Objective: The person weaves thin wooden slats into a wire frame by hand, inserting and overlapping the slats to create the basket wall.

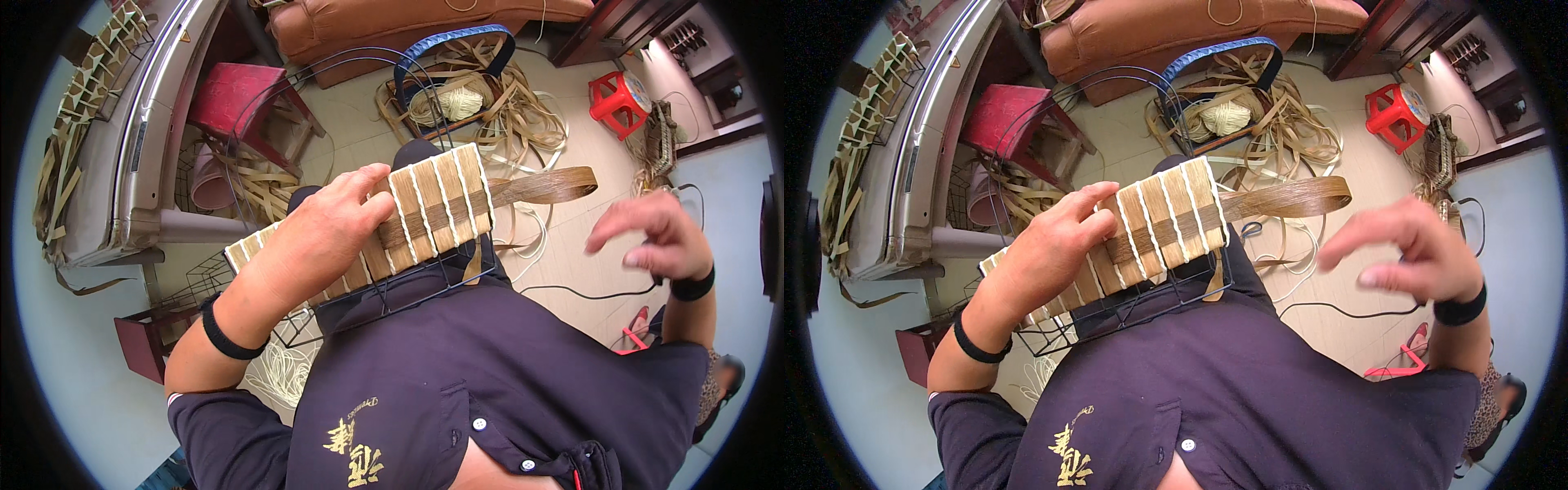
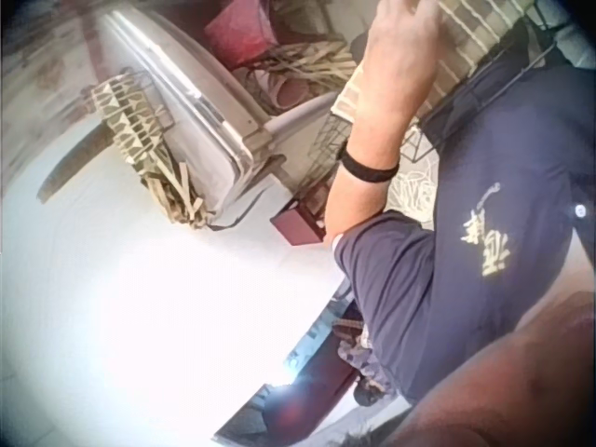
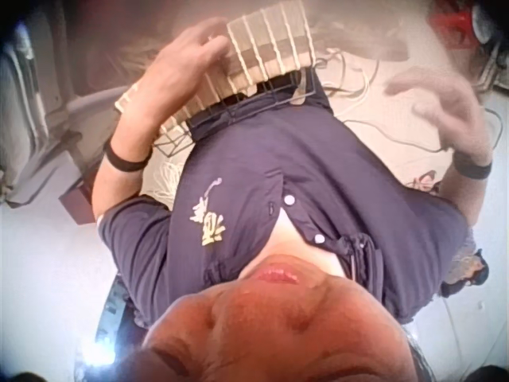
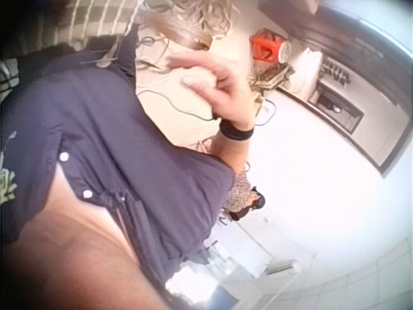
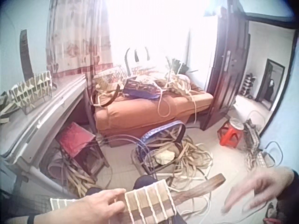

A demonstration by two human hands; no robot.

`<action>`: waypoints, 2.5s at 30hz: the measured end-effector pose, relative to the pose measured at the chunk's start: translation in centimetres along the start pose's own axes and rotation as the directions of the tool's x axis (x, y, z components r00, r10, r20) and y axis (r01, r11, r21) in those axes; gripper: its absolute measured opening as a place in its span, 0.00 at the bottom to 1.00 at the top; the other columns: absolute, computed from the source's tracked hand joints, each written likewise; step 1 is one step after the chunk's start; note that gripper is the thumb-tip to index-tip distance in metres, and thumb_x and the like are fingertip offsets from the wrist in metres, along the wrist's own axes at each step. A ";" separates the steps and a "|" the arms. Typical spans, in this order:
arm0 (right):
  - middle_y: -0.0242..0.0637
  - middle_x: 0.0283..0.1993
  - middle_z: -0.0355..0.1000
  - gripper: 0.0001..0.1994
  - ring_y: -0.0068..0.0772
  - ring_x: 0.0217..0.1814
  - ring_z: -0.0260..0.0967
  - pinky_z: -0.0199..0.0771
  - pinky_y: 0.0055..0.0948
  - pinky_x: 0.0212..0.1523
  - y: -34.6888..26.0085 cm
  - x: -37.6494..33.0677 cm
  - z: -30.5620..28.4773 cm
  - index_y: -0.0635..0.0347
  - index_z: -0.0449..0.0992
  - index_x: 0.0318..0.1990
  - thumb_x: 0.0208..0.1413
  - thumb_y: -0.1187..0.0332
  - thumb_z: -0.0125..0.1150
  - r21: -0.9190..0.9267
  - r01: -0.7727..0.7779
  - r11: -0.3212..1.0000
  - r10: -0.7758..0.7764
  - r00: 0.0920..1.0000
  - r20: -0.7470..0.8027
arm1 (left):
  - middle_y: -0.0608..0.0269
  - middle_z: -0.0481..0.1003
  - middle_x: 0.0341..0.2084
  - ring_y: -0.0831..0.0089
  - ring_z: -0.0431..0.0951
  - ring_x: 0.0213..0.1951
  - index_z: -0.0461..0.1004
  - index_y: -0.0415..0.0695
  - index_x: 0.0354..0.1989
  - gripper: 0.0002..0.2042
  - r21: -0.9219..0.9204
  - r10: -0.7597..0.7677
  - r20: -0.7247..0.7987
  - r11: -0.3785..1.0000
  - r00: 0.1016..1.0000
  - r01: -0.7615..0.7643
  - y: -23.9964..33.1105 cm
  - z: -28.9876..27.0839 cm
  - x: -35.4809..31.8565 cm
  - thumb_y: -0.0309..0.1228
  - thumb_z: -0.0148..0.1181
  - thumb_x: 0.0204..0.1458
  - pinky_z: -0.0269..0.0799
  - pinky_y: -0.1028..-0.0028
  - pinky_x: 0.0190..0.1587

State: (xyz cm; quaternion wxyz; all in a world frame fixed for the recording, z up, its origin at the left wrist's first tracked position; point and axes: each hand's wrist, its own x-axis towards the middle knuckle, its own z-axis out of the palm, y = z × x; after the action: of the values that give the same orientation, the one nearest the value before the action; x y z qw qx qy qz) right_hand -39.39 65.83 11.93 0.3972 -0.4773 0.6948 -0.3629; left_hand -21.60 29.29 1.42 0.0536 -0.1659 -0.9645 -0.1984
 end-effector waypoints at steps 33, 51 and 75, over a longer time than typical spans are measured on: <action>0.43 0.78 0.56 0.41 0.48 0.82 0.47 0.46 0.65 0.76 4.1 14.4 13.9 0.53 0.73 0.64 0.39 0.52 0.79 -0.762 0.224 0.607 -0.388 0.921 -0.039 | 0.59 0.74 0.30 0.54 0.78 0.35 0.76 0.43 0.33 0.09 0.071 -0.272 -0.218 0.954 0.937 0.293 0.6 0.8 -0.9 0.26 0.71 0.47 0.74 0.62 0.37; 0.42 0.72 0.62 0.40 0.44 0.78 0.54 0.45 0.63 0.76 5.3 15.0 13.7 0.54 0.72 0.63 0.39 0.55 0.79 -0.723 0.290 0.627 -0.471 0.881 -0.054 | 0.58 0.73 0.26 0.63 0.78 0.26 0.78 0.42 0.33 0.08 -0.078 -0.422 -0.085 0.906 0.903 0.416 1.3 0.4 -0.8 0.27 0.73 0.49 0.73 0.65 0.30; 0.42 0.65 0.65 0.46 0.41 0.70 0.62 0.52 0.64 0.71 4.8 15.3 14.8 0.44 0.71 0.65 0.31 0.49 0.80 -0.775 0.249 0.581 -0.485 0.871 -0.084 | 0.60 0.76 0.23 0.70 0.77 0.22 0.81 0.40 0.32 0.06 -0.088 -0.529 -0.071 0.848 0.846 0.523 1.2 -0.2 -2.5 0.23 0.69 0.45 0.72 0.71 0.27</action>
State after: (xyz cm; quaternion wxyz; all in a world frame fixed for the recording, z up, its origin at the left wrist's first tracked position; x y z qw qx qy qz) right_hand -31.43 50.74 -1.72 -0.0224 -0.6731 0.7150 -0.1878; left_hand -18.85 29.55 1.63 0.0365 0.1124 -0.9625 -0.2444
